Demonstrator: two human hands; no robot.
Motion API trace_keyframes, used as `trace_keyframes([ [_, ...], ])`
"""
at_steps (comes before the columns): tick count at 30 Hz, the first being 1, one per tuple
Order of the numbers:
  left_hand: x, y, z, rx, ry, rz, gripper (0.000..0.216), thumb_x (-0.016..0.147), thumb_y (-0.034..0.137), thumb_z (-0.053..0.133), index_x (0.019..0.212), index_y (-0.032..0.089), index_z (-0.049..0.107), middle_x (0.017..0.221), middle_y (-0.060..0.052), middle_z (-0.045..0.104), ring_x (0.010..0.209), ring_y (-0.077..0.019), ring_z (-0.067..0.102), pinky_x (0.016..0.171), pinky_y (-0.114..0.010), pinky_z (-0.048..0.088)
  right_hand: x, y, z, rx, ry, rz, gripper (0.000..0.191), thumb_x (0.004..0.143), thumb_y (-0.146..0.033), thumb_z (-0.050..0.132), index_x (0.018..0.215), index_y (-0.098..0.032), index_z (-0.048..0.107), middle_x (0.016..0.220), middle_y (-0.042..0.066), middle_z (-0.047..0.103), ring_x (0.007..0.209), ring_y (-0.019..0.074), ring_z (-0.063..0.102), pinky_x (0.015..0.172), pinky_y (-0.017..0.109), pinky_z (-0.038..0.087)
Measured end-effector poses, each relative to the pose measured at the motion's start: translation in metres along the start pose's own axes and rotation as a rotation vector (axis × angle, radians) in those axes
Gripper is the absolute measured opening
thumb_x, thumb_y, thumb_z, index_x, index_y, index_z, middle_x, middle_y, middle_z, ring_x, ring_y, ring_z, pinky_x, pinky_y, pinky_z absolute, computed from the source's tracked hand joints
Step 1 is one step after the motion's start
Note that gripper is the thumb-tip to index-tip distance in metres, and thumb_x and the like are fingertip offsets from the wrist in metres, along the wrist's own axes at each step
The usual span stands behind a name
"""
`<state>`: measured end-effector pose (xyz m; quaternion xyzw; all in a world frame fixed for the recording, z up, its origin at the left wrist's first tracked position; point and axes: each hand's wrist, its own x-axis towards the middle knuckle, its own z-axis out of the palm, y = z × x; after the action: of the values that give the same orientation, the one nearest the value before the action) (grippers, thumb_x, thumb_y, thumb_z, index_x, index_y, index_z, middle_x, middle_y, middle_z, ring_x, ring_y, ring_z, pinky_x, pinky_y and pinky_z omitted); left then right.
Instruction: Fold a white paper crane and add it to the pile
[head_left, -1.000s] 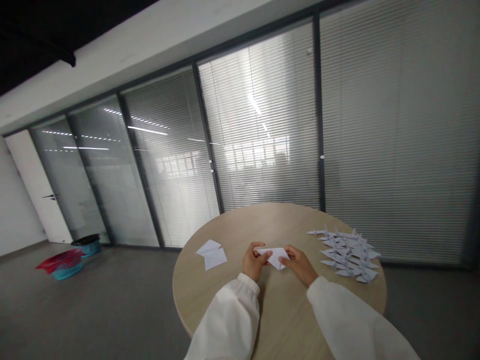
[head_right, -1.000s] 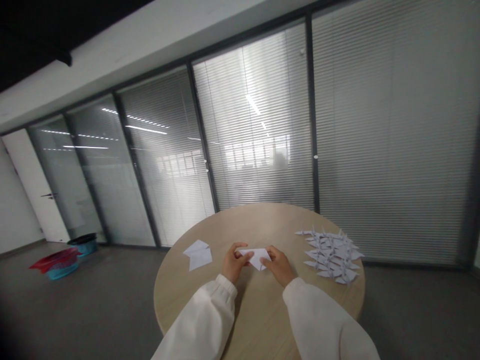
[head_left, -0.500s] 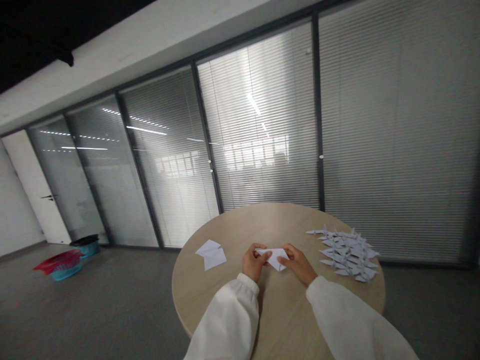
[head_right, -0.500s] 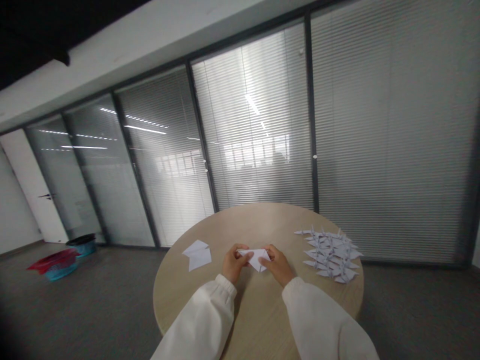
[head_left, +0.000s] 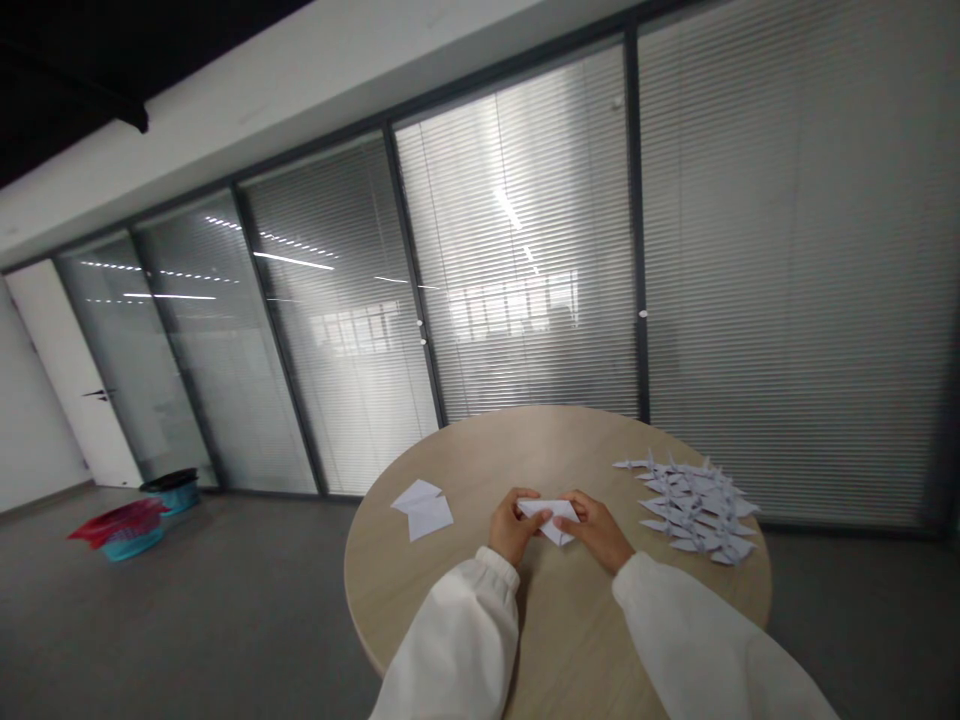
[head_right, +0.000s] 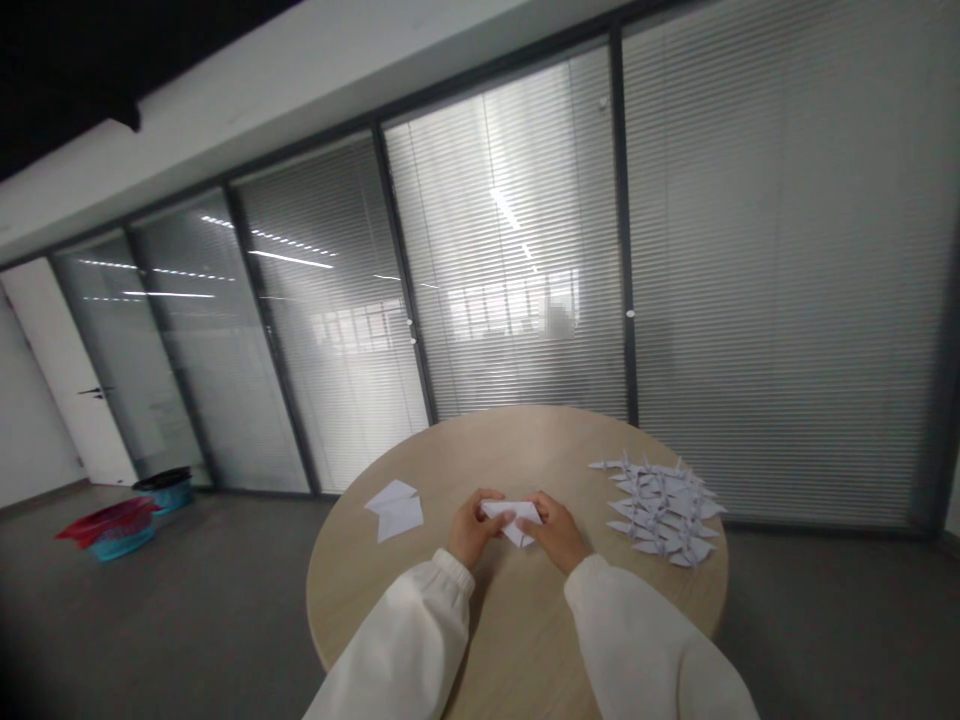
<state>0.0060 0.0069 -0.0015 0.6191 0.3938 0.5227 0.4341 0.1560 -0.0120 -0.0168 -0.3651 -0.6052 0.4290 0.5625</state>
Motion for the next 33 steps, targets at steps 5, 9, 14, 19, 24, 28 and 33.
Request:
trace_keyframes([
  [5, 0.0006, -0.0008, -0.0004, -0.006, 0.017, 0.009, 0.037, 0.052, 0.031, 0.071, 0.082, 0.014, 0.055, 0.048, 0.006, 0.046, 0.044, -0.0075, 0.045, 0.042, -0.020, 0.044, -0.0012, -0.0027, 0.0011, 0.017, -0.014, -0.002, 0.034, 0.061, -0.038, 0.066, 0.082, -0.017, 0.052, 0.075, 0.003, 0.064, 0.070, 0.0194, 0.061, 0.062, 0.028, 0.047],
  [9, 0.0014, -0.0021, -0.0006, -0.011, 0.020, 0.007, 0.036, 0.052, 0.031, 0.072, 0.079, 0.014, 0.055, 0.048, 0.005, 0.048, 0.043, -0.0078, 0.046, 0.041, -0.019, 0.043, -0.0013, -0.0034, 0.0014, -0.002, -0.011, 0.001, 0.035, 0.060, -0.041, 0.066, 0.082, -0.017, 0.052, 0.074, 0.003, 0.065, 0.069, 0.0195, 0.061, 0.061, 0.028, 0.047],
  [14, 0.0020, -0.0038, -0.0006, -0.045, 0.011, 0.014, 0.033, 0.052, 0.032, 0.071, 0.075, 0.013, 0.056, 0.049, 0.005, 0.050, 0.044, -0.0084, 0.048, 0.042, -0.020, 0.043, -0.0013, -0.0041, 0.0017, 0.023, -0.024, -0.009, 0.033, 0.061, -0.039, 0.066, 0.080, -0.016, 0.052, 0.074, 0.003, 0.065, 0.069, 0.0188, 0.060, 0.061, 0.028, 0.046],
  [19, 0.0015, -0.0010, -0.0012, -0.032, 0.043, 0.010, 0.029, 0.052, 0.032, 0.071, 0.070, 0.012, 0.059, 0.050, 0.003, 0.053, 0.045, -0.0089, 0.049, 0.043, -0.020, 0.043, -0.0008, -0.0043, 0.0017, 0.069, -0.029, -0.022, 0.032, 0.062, -0.039, 0.066, 0.079, -0.016, 0.053, 0.075, 0.003, 0.065, 0.070, 0.0196, 0.061, 0.063, 0.030, 0.047],
  [24, 0.0011, 0.0016, -0.0021, -0.054, 0.045, 0.013, 0.029, 0.053, 0.032, 0.071, 0.070, 0.011, 0.062, 0.052, 0.001, 0.055, 0.047, -0.0098, 0.051, 0.043, -0.020, 0.044, 0.0004, -0.0024, 0.0008, 0.059, -0.015, -0.029, 0.034, 0.061, -0.041, 0.067, 0.079, -0.015, 0.055, 0.077, 0.005, 0.066, 0.072, 0.0209, 0.062, 0.065, 0.032, 0.048],
  [28, 0.0017, 0.0009, -0.0024, -0.064, 0.041, -0.001, 0.031, 0.054, 0.033, 0.070, 0.074, 0.010, 0.064, 0.056, -0.002, 0.059, 0.049, -0.0109, 0.053, 0.045, -0.021, 0.045, 0.0005, -0.0023, 0.0005, 0.054, -0.011, -0.028, 0.035, 0.061, -0.043, 0.067, 0.079, -0.016, 0.055, 0.078, 0.006, 0.066, 0.074, 0.0221, 0.062, 0.067, 0.033, 0.048],
  [33, 0.0024, 0.0010, -0.0017, -0.079, 0.049, -0.011, 0.037, 0.053, 0.035, 0.071, 0.081, 0.010, 0.066, 0.056, -0.002, 0.059, 0.048, -0.0103, 0.052, 0.045, -0.021, 0.046, -0.0002, -0.0056, 0.0014, 0.068, 0.006, -0.017, 0.037, 0.060, -0.044, 0.067, 0.081, -0.016, 0.056, 0.080, 0.007, 0.067, 0.075, 0.0229, 0.062, 0.068, 0.035, 0.049],
])
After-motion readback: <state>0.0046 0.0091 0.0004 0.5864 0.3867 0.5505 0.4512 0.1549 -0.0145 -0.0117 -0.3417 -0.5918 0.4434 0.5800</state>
